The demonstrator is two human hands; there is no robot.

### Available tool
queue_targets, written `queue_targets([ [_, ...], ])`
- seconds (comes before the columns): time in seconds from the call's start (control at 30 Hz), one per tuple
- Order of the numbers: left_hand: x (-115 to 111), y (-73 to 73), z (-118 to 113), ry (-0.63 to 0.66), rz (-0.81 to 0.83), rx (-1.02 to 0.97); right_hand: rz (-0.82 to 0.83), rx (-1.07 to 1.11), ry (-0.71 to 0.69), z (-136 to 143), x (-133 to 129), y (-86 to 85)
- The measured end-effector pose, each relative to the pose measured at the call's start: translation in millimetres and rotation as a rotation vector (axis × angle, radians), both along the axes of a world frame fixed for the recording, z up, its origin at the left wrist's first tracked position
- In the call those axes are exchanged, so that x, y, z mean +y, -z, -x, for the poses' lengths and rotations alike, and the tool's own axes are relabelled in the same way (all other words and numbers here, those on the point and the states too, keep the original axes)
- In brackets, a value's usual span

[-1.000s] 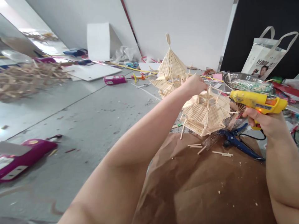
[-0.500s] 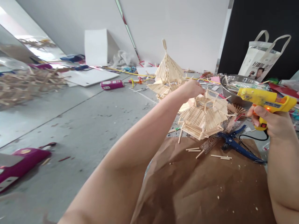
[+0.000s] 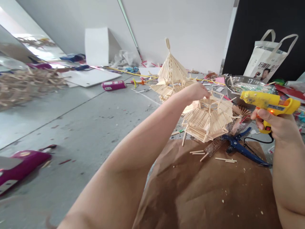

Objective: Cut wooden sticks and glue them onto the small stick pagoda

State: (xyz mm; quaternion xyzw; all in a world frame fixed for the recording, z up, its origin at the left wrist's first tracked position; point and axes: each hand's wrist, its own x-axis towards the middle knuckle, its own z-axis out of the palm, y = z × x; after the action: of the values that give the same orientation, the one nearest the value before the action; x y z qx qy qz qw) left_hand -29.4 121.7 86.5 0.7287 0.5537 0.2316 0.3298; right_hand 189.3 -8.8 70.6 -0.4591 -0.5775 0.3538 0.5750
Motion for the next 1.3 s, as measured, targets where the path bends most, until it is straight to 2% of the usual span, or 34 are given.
queue_targets([
  [0.67,-0.8,7.6,-0.6,0.013,-0.049,-0.028,0.002,-0.046,-0.008,-1.6,0.2,0.6],
  [1.3,-7.2,4.7,-3.3,0.008,-0.029,-0.007,0.024,-0.036,0.014,-0.6,-0.1,0.4],
])
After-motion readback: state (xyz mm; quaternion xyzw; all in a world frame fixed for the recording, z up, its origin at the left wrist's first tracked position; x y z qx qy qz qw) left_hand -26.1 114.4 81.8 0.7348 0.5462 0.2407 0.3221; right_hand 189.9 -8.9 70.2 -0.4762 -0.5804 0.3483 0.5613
